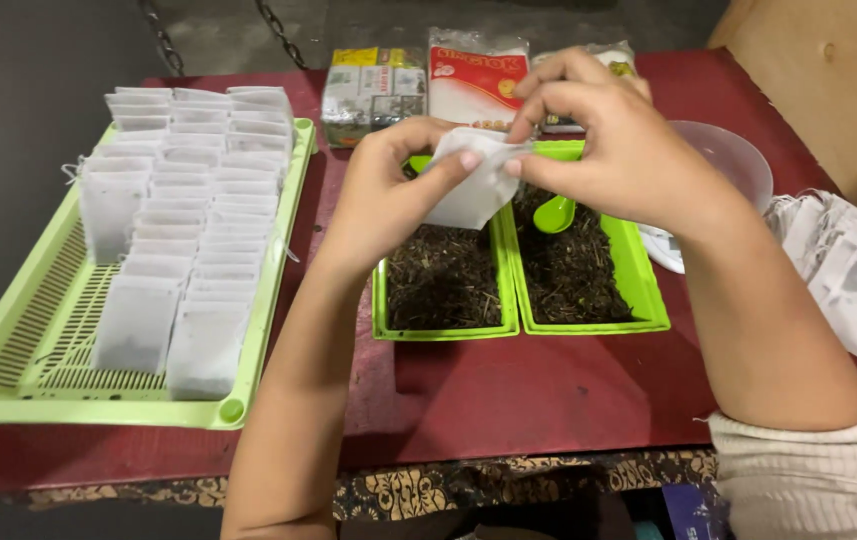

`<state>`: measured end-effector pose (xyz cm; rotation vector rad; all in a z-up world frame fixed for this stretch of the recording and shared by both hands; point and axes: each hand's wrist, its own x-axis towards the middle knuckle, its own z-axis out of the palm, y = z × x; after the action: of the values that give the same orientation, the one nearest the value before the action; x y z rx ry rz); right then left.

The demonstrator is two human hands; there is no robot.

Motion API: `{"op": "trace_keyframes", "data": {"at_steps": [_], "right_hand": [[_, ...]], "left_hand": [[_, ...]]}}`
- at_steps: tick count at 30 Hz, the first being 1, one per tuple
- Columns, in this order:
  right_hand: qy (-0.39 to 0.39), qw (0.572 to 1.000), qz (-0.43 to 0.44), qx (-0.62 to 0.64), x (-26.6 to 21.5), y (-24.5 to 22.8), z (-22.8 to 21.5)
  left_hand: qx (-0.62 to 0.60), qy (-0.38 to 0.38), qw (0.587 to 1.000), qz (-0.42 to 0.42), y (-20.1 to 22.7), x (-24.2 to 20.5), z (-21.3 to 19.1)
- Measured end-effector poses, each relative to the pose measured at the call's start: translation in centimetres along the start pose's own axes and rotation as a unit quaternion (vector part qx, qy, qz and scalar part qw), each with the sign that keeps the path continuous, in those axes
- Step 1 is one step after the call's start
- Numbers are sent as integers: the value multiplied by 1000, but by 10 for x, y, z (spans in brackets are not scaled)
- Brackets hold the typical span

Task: Filling individual tea bags with loose tea leaves using a scoop and organizing them in a tray

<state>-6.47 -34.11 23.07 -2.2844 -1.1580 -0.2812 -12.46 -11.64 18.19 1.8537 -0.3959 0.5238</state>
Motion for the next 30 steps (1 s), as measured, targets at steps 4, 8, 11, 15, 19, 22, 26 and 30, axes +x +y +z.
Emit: {"op": "trace_keyframes", "data": {"at_steps": [4,8,11,15,19,22,26,30], "right_hand": [[-42,989,-101,97,8,-10,17],[-12,980,-109,165,10,-27,44],[-23,972,-117,205,14,-44,62],[-52,959,-108,258,18,-66,90],[-22,956,-151,250,27,-92,104],[-44,962,-109,246,37,-107,116],[-47,962,-121,239,57,-121,144],[-111,986,-49,119,72,-161,159]], "left_hand": [[-17,32,999,-15,11,-22,-14],[-18,62,998,-29,16,-43,-31],[22,79,997,1,24,-62,-51],[67,58,996,-27,39,-88,-79],[103,29,991,-84,25,-111,-115],[119,15,978,-170,14,-125,-138],[165,-13,970,-179,9,-142,-169],[216,-10,912,-349,37,-148,-190]]}}
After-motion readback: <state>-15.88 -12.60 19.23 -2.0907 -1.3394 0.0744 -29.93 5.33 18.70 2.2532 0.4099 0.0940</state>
